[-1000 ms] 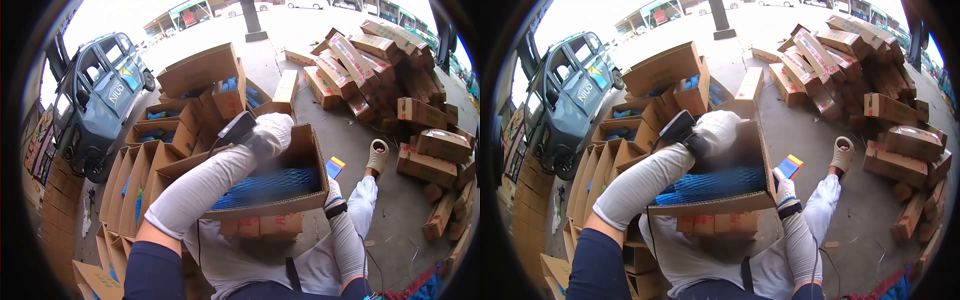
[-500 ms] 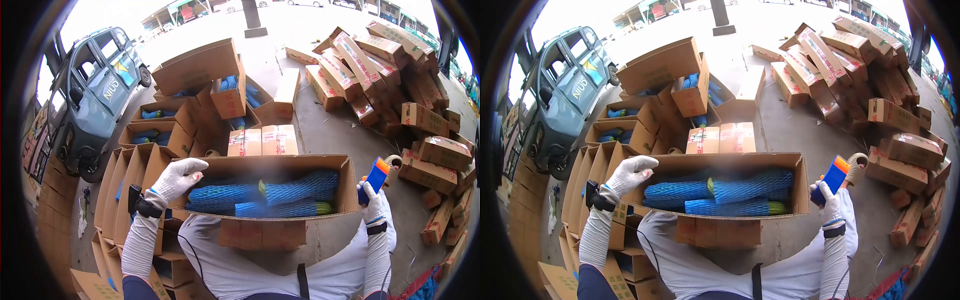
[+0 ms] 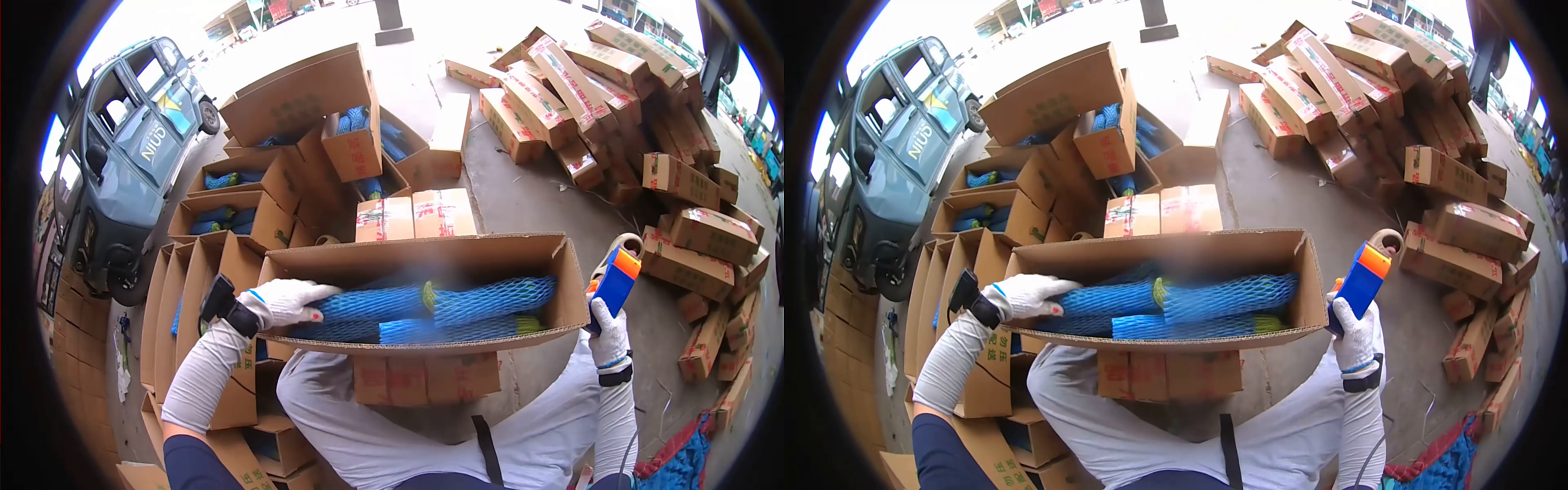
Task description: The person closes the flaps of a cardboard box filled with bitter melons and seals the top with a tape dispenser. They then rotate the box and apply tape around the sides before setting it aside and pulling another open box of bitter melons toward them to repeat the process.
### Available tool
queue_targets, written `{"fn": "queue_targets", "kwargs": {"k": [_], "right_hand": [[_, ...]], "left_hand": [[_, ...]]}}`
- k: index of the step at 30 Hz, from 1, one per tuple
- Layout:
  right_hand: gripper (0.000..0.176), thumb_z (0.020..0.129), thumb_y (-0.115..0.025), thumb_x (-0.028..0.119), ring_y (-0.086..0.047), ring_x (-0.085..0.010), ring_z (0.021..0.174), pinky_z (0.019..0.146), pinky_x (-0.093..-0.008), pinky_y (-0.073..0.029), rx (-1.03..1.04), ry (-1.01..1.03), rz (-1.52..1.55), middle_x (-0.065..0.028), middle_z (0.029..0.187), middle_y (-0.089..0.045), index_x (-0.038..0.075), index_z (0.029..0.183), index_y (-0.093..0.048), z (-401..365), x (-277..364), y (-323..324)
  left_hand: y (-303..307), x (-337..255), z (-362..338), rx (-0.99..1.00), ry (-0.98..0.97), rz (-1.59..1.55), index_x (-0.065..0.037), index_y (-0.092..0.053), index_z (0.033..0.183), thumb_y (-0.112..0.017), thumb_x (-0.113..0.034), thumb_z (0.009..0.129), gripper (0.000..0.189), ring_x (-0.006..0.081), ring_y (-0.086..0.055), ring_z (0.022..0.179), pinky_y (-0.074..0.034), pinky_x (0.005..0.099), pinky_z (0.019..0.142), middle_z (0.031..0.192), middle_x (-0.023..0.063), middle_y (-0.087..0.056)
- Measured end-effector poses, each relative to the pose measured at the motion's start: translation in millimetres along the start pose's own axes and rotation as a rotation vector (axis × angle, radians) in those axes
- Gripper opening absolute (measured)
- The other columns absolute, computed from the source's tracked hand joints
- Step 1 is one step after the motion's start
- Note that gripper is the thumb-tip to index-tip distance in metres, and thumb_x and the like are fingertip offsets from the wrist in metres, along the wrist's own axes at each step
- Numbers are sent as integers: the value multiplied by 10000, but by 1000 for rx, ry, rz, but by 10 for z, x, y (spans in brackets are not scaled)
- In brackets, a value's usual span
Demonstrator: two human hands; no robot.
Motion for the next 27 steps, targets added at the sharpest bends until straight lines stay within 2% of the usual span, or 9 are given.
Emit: {"fn": "queue_targets", "kwargs": {"k": [6,10,13,14,16,19,21,24,27], "right_hand": [[501,906,-765,260,-659,-153,883,812,-288,-540,5,59,-54,-52,978,-665,5,1270,-535,1,53,41],[465,912,-755,211,-662,-147,881,832,-286,-537,45,101,-34,-48,981,-668,16,1270,-532,25,82,-59],[416,917,-730,134,-665,-141,888,859,-294,-538,-14,121,114,-51,1015,-676,37,1270,-532,107,-64,-122],[414,920,-725,126,-667,-150,898,866,-299,-540,-36,116,114,-53,1019,-676,37,1277,-535,136,-172,-94],[413,928,-718,119,-671,-173,939,881,-312,-543,-124,121,121,-61,1030,-678,36,1295,-548,180,-374,-58],[422,948,-712,141,-674,-174,976,895,-318,-546,-163,51,277,-80,1104,-692,29,1322,-549,175,-663,1],[451,940,-721,131,-675,-169,975,901,-312,-546,-187,78,309,-70,1106,-692,23,1340,-542,116,-562,-58],[461,921,-732,134,-685,-169,893,851,-315,-562,-131,112,142,-61,1000,-694,12,1323,-541,119,-430,-34],[442,929,-729,180,-691,-195,783,771,-348,-583,-31,95,265,-85,940,-691,6,1288,-540,145,-58,-58]], "left_hand": [[-10,27,-176,-59,69,214,-141,-574,1340,-669,-169,889,461,346,-667,1080,-532,435,959,1172,189,-669],[138,-438,-74,-167,-20,214,-109,-569,1340,-607,-66,873,470,350,-640,1145,-521,433,1002,1264,179,-634],[294,-1506,337,-360,-402,-114,-100,-494,1433,-690,-195,900,576,371,-550,1293,-451,423,1096,1387,185,-569],[153,-1785,549,-368,-504,10,-103,-478,1451,-706,-221,899,609,374,-568,1258,-467,432,1062,1377,194,-567],[-271,-2087,1109,-152,-418,174,-97,-487,1418,-737,-324,869,644,403,-630,1076,-527,468,914,1314,204,-590],[-321,-2014,1484,-148,-255,-30,-121,-441,1439,-717,-396,884,678,399,-646,1102,-523,462,933,1271,221,-630],[-144,-1987,1604,-79,-321,-242,-117,-492,1418,-670,-413,932,596,417,-630,1141,-502,454,996,1301,225,-628],[-212,-2186,1547,-183,-541,-23,-137,-500,1424,-615,-381,962,535,391,-657,1072,-535,450,924,1181,201,-670],[-398,-2076,1613,-134,-449,60,-151,-516,1415,-655,-382,934,552,384,-652,1080,-520,455,943,1216,191,-639]]}}
Point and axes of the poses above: each hand's wrist, its own z-axis towards the middle knuckle, its own y-axis out of the back of the hand, x = y × z, the point moved 8 cm from there along z, towards the middle knuckle
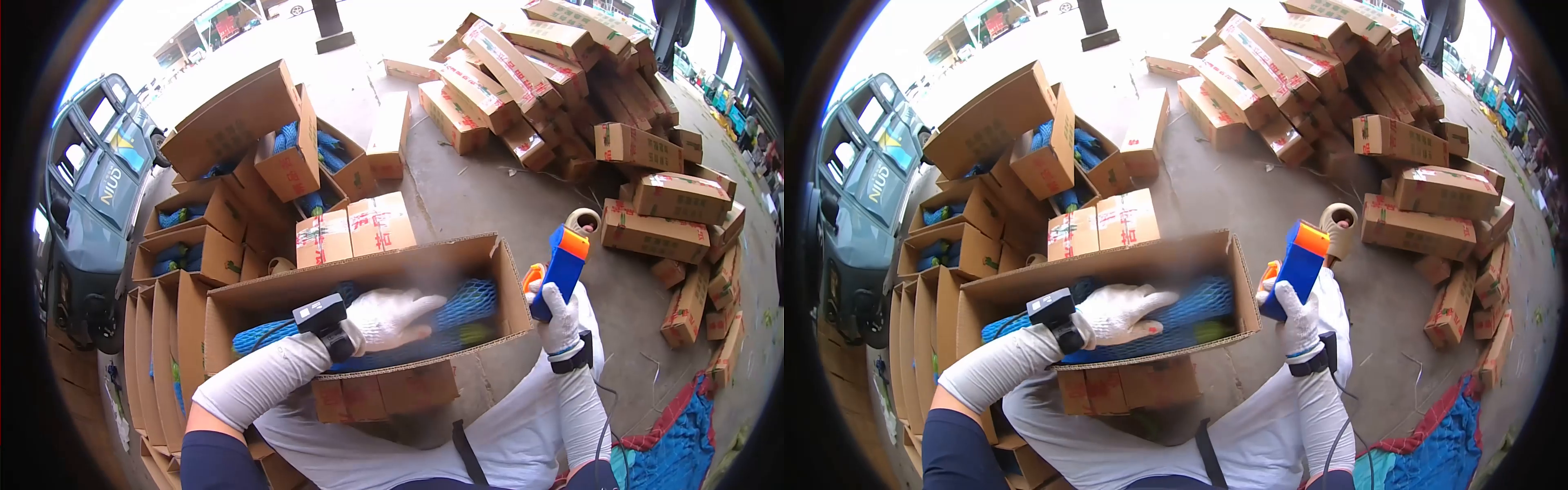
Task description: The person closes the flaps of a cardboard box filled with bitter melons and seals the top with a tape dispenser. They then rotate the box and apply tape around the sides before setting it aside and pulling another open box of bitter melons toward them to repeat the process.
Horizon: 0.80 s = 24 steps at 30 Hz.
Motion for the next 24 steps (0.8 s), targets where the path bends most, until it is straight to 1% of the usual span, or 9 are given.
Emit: {"fn": "queue_targets", "kwargs": {"k": [4,6,10,12,14,16,20,21,24], "right_hand": [[482,942,-690,441,-674,-232,657,673,-378,-570,463,-173,338,-106,817,-683,-17,1084,-632,243,157,-7],[580,968,-587,555,-618,-234,576,729,-381,-517,300,-184,199,-63,636,-635,-19,961,-669,386,67,63],[649,953,-527,655,-550,-199,514,687,-337,-466,732,-195,284,-17,563,-583,21,923,-664,488,66,-166],[667,1010,-381,659,-423,-145,400,628,-308,-401,710,-132,140,34,465,-463,66,874,-653,448,179,-350],[663,1033,-344,633,-416,-143,391,585,-313,-372,705,-134,140,43,461,-460,74,850,-649,539,96,-341],[662,1038,-333,626,-412,-142,390,580,-313,-367,765,-161,189,43,464,-463,76,849,-650,562,49,-426],[529,876,-732,440,-651,-204,535,560,-312,-550,767,-416,-321,-109,708,-685,-49,1064,-661,211,42,-1136],[596,818,-789,416,-680,-193,574,549,-279,-562,754,-502,-310,-125,784,-711,-66,1136,-643,147,-43,-1213],[626,814,-788,454,-680,-190,583,559,-272,-559,661,-413,-307,-122,782,-710,-59,1140,-643,204,-93,-1158]], "left_hand": [[33,-65,-10,-273,-239,174,-126,-526,1404,-618,-398,950,537,396,-525,1286,-420,493,1079,1416,204,-531],[-8,117,95,-142,-151,79,-134,-508,1431,-521,-492,981,576,401,-398,1407,-334,502,1160,1544,213,-403],[665,-47,-521,-349,-256,206,-105,-633,1280,-691,-288,918,410,366,-601,1186,-490,460,1003,1349,185,-606],[1418,-186,-1469,-749,-40,311,-72,-666,1145,-742,-117,835,323,348,-679,908,-554,430,844,1093,142,-700],[1517,392,-2602,-1153,591,88,-49,-643,1043,-758,-83,872,208,174,-658,811,-533,308,739,858,59,-652],[1045,1202,-3565,-1084,1013,-198,-42,-609,1047,-747,-61,890,210,78,-548,757,-489,250,720,861,7,-581],[513,1486,-3562,-742,896,-628,-92,-557,980,-755,-88,882,222,46,-490,763,-438,220,712,822,-48,-517],[650,1454,-3475,-847,807,-726,-107,-528,913,-725,-101,900,198,28,-444,740,-394,201,686,792,-68,-476],[527,1656,-3579,-821,864,-1121,-135,-504,917,-742,-151,899,239,21,-416,624,-356,212,542,752,-71,-465]]}}
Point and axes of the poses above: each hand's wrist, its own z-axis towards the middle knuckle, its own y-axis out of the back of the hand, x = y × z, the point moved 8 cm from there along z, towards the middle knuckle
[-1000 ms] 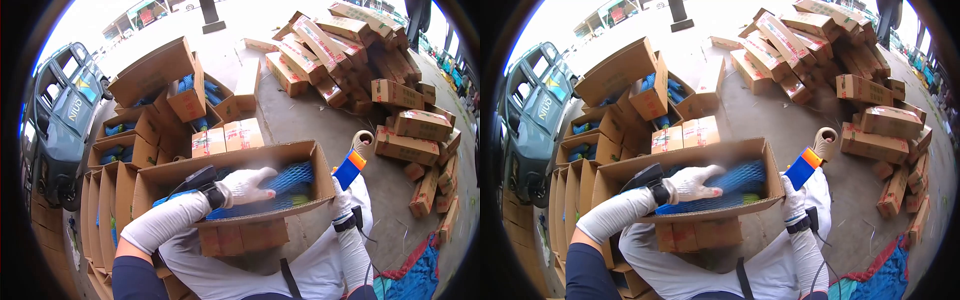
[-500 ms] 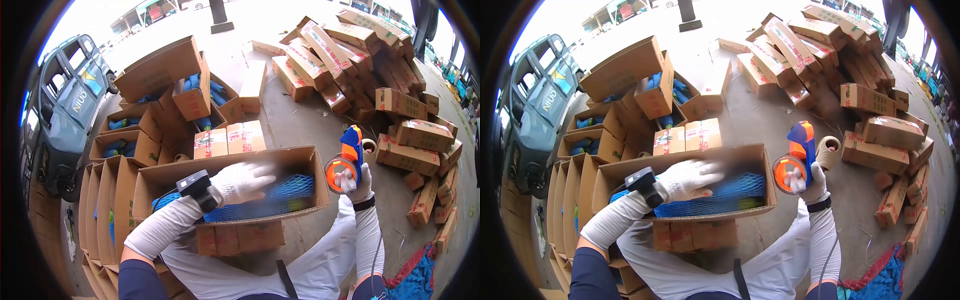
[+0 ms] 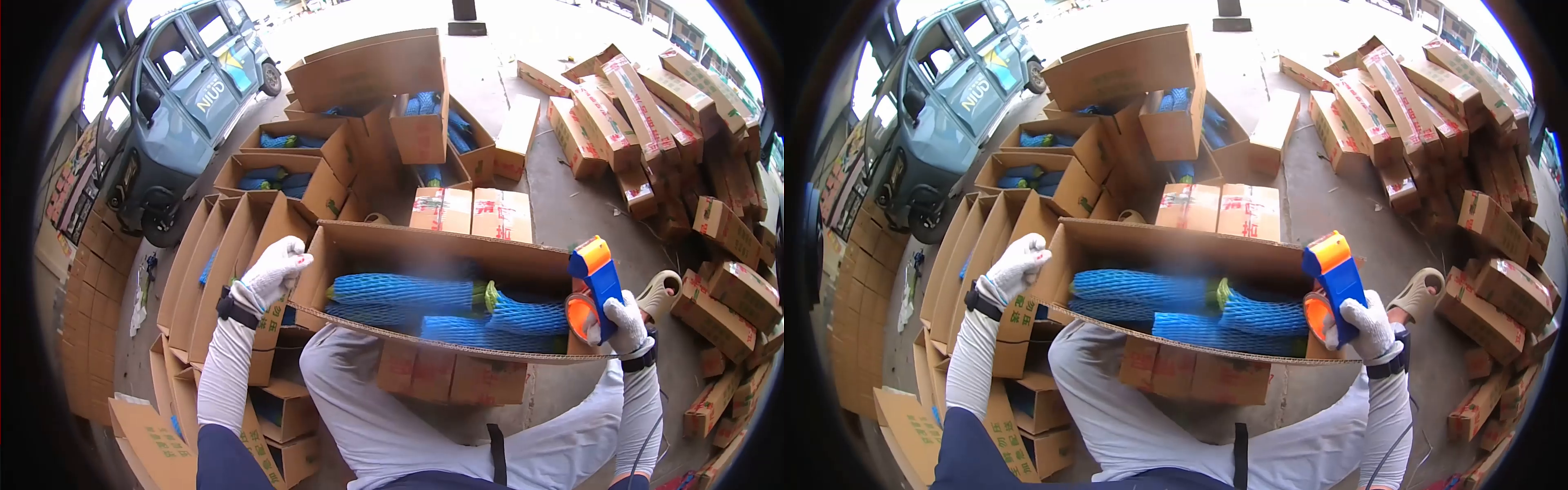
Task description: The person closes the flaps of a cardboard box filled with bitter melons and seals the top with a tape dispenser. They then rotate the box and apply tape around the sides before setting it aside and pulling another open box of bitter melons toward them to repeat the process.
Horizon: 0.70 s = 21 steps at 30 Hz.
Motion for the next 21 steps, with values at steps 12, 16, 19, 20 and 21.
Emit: {"fn": "queue_targets", "kwargs": {"k": [12,16,19,20,21], "right_hand": [[553,878,-739,470,-675,-200,575,569,-302,-574,-65,39,-26,-129,747,-697,-64,998,-661,-50,-161,102],[539,890,-728,458,-678,-215,575,569,-311,-578,-68,-4,-50,-134,732,-691,-72,963,-661,-37,-69,-40],[531,894,-726,451,-678,-204,566,554,-301,-573,-29,-15,-83,-135,733,-696,-65,1004,-661,82,-15,-65],[546,897,-729,459,-677,-186,573,549,-292,-567,-67,-2,-115,-117,749,-691,-53,1067,-645,105,-1,9],[546,901,-726,466,-671,-177,572,546,-287,-561,-145,45,-93,-106,755,-683,-41,1082,-636,107,89,29]], "left_hand": [[-547,-63,-429,283,-290,1213,-29,-406,1506,-682,-519,896,830,374,-427,1423,-332,408,1184,1584,237,-357],[-958,-266,-373,322,-334,1342,-72,-705,1184,-761,-588,757,672,335,-622,1135,-511,425,943,1162,147,-649],[-973,-32,18,363,-481,1309,-88,-772,834,-589,-670,876,611,328,-644,864,-511,444,759,846,130,-619],[-975,49,152,348,-456,1322,-93,-773,842,-581,-668,879,607,327,-644,842,-512,443,749,803,126,-616],[-1021,85,253,324,-435,1334,-93,-773,819,-564,-648,898,598,328,-647,832,-506,439,764,777,138,-622]]}}
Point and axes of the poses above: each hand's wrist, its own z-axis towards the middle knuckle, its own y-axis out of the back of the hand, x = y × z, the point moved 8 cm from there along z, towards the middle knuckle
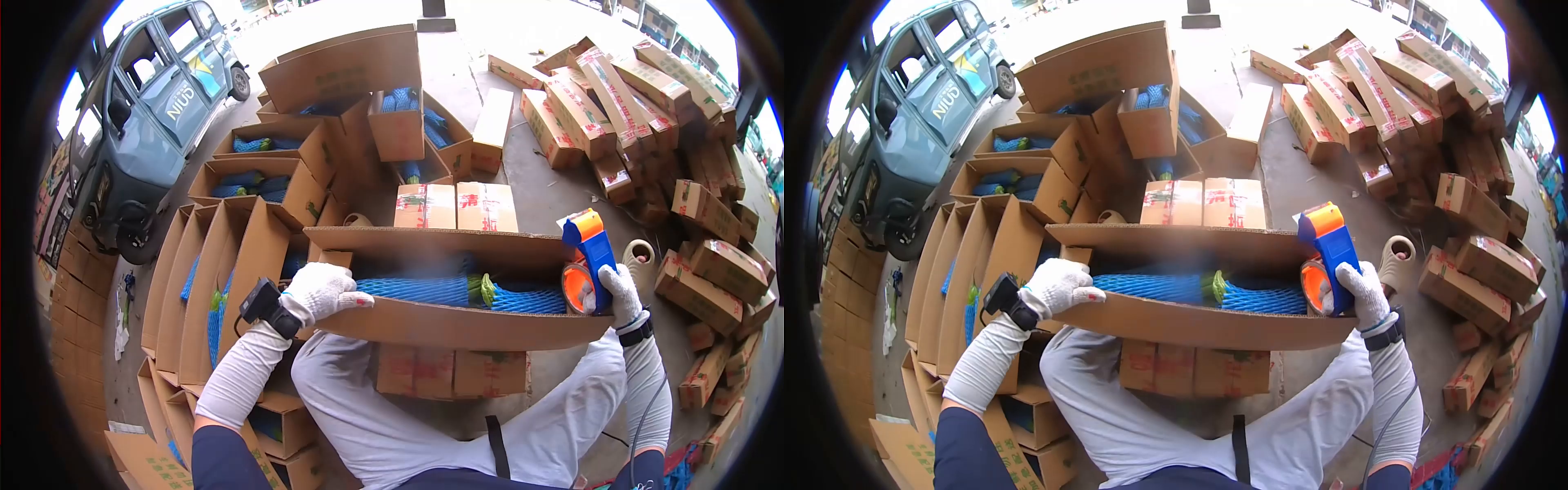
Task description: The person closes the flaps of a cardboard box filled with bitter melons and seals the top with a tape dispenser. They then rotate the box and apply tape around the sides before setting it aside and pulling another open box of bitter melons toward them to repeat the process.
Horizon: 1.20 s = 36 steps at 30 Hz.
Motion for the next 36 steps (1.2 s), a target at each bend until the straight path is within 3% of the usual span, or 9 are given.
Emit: {"fn": "queue_targets", "kwargs": {"k": [3,5,7,10,14,19,21,27,36], "right_hand": [[473,952,-663,471,-665,-175,634,566,-307,-548,-159,281,183,-92,762,-651,11,1057,-622,-43,224,387],[476,952,-656,445,-691,-207,722,636,-329,-575,95,382,339,-123,836,-678,-7,1097,-629,-241,397,198],[462,913,-709,398,-696,-204,686,629,-321,-581,200,207,164,-115,830,-696,-30,1080,-658,-355,485,-451],[447,856,-789,326,-704,-199,633,619,-309,-591,315,-64,-21,-104,820,-722,-64,1054,-702,-134,2,-1277],[367,866,-790,276,-696,-185,644,619,-303,-582,316,-132,135,-102,799,-708,-53,1011,-711,57,-190,-1363],[288,852,-806,198,-711,-187,672,650,-315,-598,361,-98,32,-98,789,-723,-46,978,-719,-113,-269,-1240],[298,847,-809,201,-716,-189,676,647,-314,-599,417,-47,-23,-102,779,-729,-51,975,-714,-221,-246,-1312],[678,830,-794,436,-667,-176,562,545,-284,-565,357,108,257,-144,876,-723,-102,1207,-626,9,207,-1318],[478,822,-804,407,-651,-172,501,487,-266,-534,613,-219,-49,-99,690,-687,-54,900,-701,728,-55,-1477]], "left_hand": [[75,-169,89,-336,-125,141,-87,-762,807,-618,-571,897,512,322,-658,877,-503,431,799,837,147,-653],[149,-443,37,-448,-155,107,-98,-689,1091,-682,-428,887,388,346,-621,1049,-475,445,903,1095,152,-647],[131,-852,10,-688,-295,47,-101,-604,1296,-690,-344,893,479,389,-562,1210,-453,472,992,1291,176,-594],[115,-1082,274,-778,-92,132,-90,-305,1577,-701,-290,885,822,445,-182,1522,-173,557,1224,1639,247,-208],[290,-1292,728,-825,-96,82,-38,-301,1568,-684,-378,873,863,436,-187,1523,-125,559,1234,1623,256,-253],[457,-1585,479,-814,-167,-147,-15,-591,1271,-771,-238,763,584,359,-575,1217,-392,467,1079,1277,205,-623],[122,-1602,182,-753,-266,-183,-23,-599,1245,-716,-274,825,503,345,-597,1104,-426,481,994,1174,172,-637],[-157,-1645,124,-742,-151,22,10,-495,1420,-659,-308,868,657,352,-519,1253,-376,479,1082,1414,214,-524],[-57,-1567,293,-677,-94,-179,-18,-579,1091,-664,-225,855,325,348,-515,1181,-400,464,1039,1304,200,-546]]}}
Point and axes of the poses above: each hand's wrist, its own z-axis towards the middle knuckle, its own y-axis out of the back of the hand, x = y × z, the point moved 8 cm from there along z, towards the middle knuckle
